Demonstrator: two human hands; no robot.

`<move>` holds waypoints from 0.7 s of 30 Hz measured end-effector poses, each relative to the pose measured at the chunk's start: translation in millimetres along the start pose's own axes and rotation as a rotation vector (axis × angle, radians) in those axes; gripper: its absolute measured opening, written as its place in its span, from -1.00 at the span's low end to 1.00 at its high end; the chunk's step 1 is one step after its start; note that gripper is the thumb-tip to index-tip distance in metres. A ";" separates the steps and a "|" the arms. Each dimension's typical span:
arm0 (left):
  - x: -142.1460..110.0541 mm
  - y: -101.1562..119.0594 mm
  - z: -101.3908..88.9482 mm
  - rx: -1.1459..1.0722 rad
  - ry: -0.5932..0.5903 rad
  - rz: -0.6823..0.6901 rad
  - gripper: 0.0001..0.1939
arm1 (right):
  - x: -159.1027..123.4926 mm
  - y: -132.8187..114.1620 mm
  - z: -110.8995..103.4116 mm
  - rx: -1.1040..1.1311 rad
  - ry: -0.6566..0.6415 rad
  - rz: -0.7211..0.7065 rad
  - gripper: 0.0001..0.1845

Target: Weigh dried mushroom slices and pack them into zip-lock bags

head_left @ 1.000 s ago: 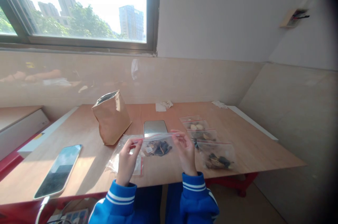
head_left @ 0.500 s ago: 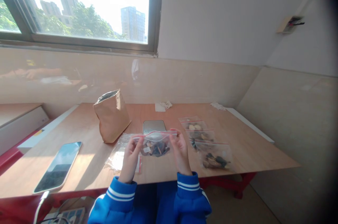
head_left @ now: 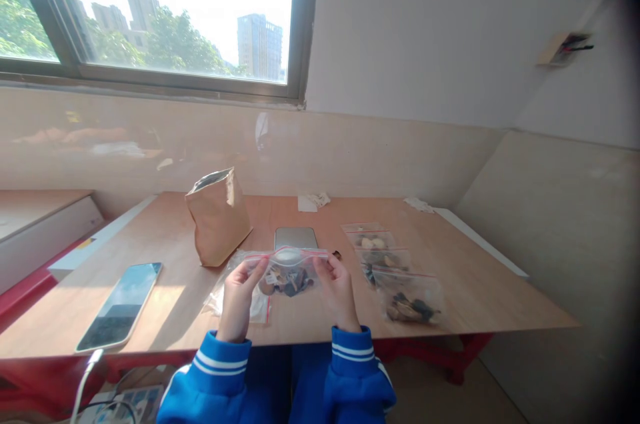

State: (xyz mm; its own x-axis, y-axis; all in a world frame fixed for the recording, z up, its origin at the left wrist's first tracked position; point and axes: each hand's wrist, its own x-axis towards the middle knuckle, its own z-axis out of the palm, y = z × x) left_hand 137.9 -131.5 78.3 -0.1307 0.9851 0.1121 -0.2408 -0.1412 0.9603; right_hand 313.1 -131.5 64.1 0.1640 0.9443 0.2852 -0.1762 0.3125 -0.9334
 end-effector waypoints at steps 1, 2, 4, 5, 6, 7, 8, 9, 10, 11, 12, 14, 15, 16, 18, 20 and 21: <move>-1.2 1.0 -1.2 -0.009 -0.002 -0.004 -0.68 | 0.3 1.9 0.4 -0.002 -0.007 -0.001 -0.62; -2.5 2.0 -2.4 -0.009 0.000 -0.002 -0.68 | 0.6 3.7 1.0 -0.006 -0.017 -0.004 -0.63; -5.2 4.0 -4.8 0.006 0.010 0.005 -0.70 | 0.6 6.3 3.0 -0.010 -0.026 -0.010 -0.66; -6.5 4.9 -5.7 0.009 0.014 0.005 -0.70 | 0.5 6.8 4.3 -0.009 -0.020 -0.011 -0.67; -7.7 5.8 -6.4 0.003 0.016 0.001 -0.70 | 0.1 6.9 5.6 -0.010 -0.008 -0.009 -0.69; -8.7 6.5 -7.1 -0.012 0.015 -0.005 -0.69 | -0.4 6.4 6.8 -0.013 0.006 -0.007 -0.69; -9.5 7.0 -7.7 -0.028 0.015 -0.011 -0.68 | -1.0 5.5 7.8 -0.021 0.021 -0.006 -0.70; -9.9 7.1 -8.4 -0.039 0.019 -0.014 -0.68 | -1.8 4.4 8.6 -0.034 0.031 -0.010 -0.70; -10.1 6.9 -9.3 -0.040 0.031 -0.009 -0.67 | -2.6 3.2 9.1 -0.054 0.035 -0.019 -0.70; -10.0 6.3 -10.4 -0.027 0.047 0.003 -0.67 | -3.4 2.0 9.5 -0.077 0.037 -0.031 -0.71; -9.7 5.4 -11.5 -0.002 0.070 0.022 -0.67 | -4.2 1.0 9.7 -0.101 0.039 -0.046 -0.71; -9.1 3.2 -13.7 0.059 0.122 0.068 -0.68 | -5.4 -0.5 10.2 -0.148 0.054 -0.086 -0.72; -8.9 2.3 -14.4 0.081 0.142 0.084 -0.68 | -5.7 -0.9 10.6 -0.167 0.062 -0.105 -0.72; -9.1 1.6 -14.8 0.090 0.155 0.092 -0.68 | -5.9 -0.9 11.2 -0.181 0.070 -0.120 -0.72; -10.4 1.5 -14.1 0.071 0.156 0.077 -0.67 | -6.2 -0.1 12.9 -0.185 0.081 -0.126 -0.73; -12.8 2.3 -11.9 0.028 0.131 0.054 -0.67 | -7.1 2.3 14.8 -0.144 0.107 -0.099 -0.73; -14.3 2.6 -10.4 0.012 0.114 0.045 -0.67 | -8.0 4.0 15.7 -0.101 0.132 -0.078 -0.72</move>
State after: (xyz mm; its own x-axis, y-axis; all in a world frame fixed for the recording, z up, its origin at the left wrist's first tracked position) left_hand 129.2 -146.9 76.6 -0.2499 0.9600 0.1265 -0.2206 -0.1837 0.9579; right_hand 295.8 -136.2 61.5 0.3007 0.8939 0.3325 -0.0603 0.3658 -0.9287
